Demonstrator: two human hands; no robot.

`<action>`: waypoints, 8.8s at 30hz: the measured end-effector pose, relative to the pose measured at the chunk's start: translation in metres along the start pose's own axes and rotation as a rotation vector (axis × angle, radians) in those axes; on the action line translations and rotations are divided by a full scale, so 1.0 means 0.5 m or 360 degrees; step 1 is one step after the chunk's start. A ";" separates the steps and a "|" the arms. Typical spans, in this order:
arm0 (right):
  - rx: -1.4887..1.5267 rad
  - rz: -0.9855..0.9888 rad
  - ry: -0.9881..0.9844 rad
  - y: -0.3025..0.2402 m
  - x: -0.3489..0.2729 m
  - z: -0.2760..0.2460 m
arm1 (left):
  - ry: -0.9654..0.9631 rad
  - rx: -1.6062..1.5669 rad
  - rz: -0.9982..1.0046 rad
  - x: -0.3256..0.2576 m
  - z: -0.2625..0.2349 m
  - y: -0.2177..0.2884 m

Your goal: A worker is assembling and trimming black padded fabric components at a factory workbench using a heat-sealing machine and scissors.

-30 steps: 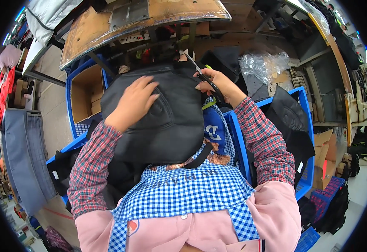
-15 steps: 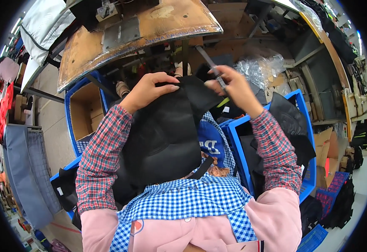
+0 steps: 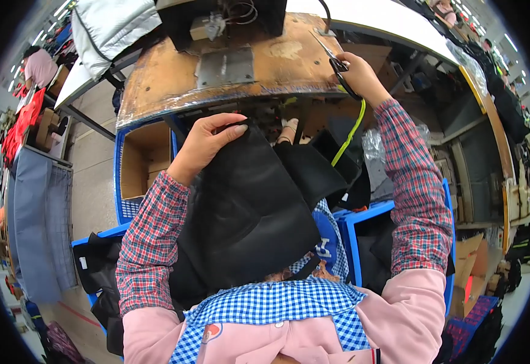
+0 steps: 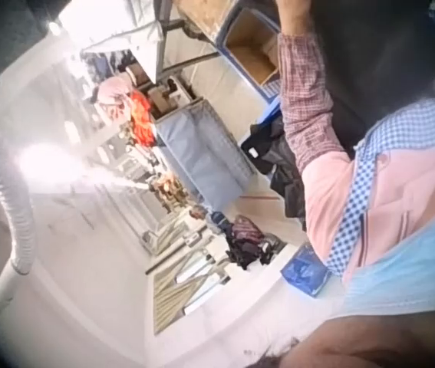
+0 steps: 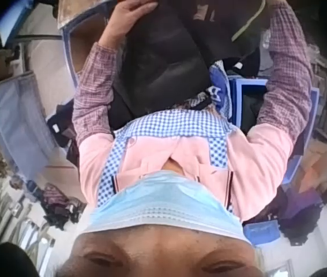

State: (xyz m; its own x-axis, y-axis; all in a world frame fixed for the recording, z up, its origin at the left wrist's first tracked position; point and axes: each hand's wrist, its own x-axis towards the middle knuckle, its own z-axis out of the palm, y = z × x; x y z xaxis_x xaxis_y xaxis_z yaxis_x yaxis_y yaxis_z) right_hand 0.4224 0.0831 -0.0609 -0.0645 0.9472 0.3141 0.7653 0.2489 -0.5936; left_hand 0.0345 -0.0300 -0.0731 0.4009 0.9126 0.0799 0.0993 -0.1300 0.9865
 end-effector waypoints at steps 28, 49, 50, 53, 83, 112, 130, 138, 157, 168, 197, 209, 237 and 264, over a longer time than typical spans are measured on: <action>0.0418 -0.0567 -0.0042 -0.409 -0.101 0.218 | -0.0085 0.0496 0.0042 0.243 -0.211 0.142; 0.0383 -0.0591 -0.0157 -0.380 -0.090 0.209 | 0.0107 0.1120 0.0043 0.196 -0.171 0.184; 0.0459 -0.0506 -0.0291 -0.367 -0.119 0.182 | 0.0022 0.1233 0.0064 0.160 -0.132 0.212; 0.0622 -0.0430 -0.0627 -0.332 -0.206 0.107 | 0.0204 0.1688 0.0715 0.091 -0.060 0.130; -0.1320 0.2560 0.0946 0.193 -1.223 -0.152 | -0.2947 0.0440 0.0869 -0.067 0.371 0.319; 0.1340 0.0660 -0.0051 0.330 -0.253 -0.006 | -0.1088 -0.1332 0.0718 -0.197 0.300 0.402; -0.0693 -0.0401 -0.0127 0.135 0.040 -0.081 | -0.0789 -0.1333 0.1357 -0.190 0.283 0.415; -0.1053 -0.0516 0.0171 0.141 0.098 -0.066 | -0.0725 -0.1385 0.1550 -0.212 0.305 0.394; 0.0037 -0.0651 -0.0947 -0.182 -0.333 0.223 | 0.0358 0.1098 -0.0381 -0.446 0.006 -0.108; -0.0286 -0.0853 -0.1073 -0.185 -0.326 0.236 | 0.0256 0.1308 -0.0211 -0.376 -0.039 -0.139; 0.0674 -0.0345 -0.1074 -0.289 -0.215 0.075 | -0.0535 0.1257 -0.0156 -0.127 0.046 0.121; 0.0535 -0.0156 -0.1205 -0.293 -0.134 0.062 | -0.0366 0.1116 0.0059 -0.068 -0.030 0.160; 0.0281 -0.0097 -0.0545 -0.314 0.118 0.111 | -0.0236 0.1297 -0.0367 0.225 -0.215 0.207; 0.0195 -0.0250 -0.0411 -0.318 0.134 0.105 | -0.0115 0.1481 -0.0114 0.256 -0.237 0.180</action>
State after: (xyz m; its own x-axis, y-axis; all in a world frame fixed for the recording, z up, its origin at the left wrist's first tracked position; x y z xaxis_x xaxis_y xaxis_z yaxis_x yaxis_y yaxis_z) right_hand 0.2627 0.1176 0.0156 -0.3479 0.9115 0.2196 0.6515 0.4035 -0.6424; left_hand -0.0132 0.1213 0.0431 0.4181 0.9082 -0.0167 0.8025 -0.3607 0.4753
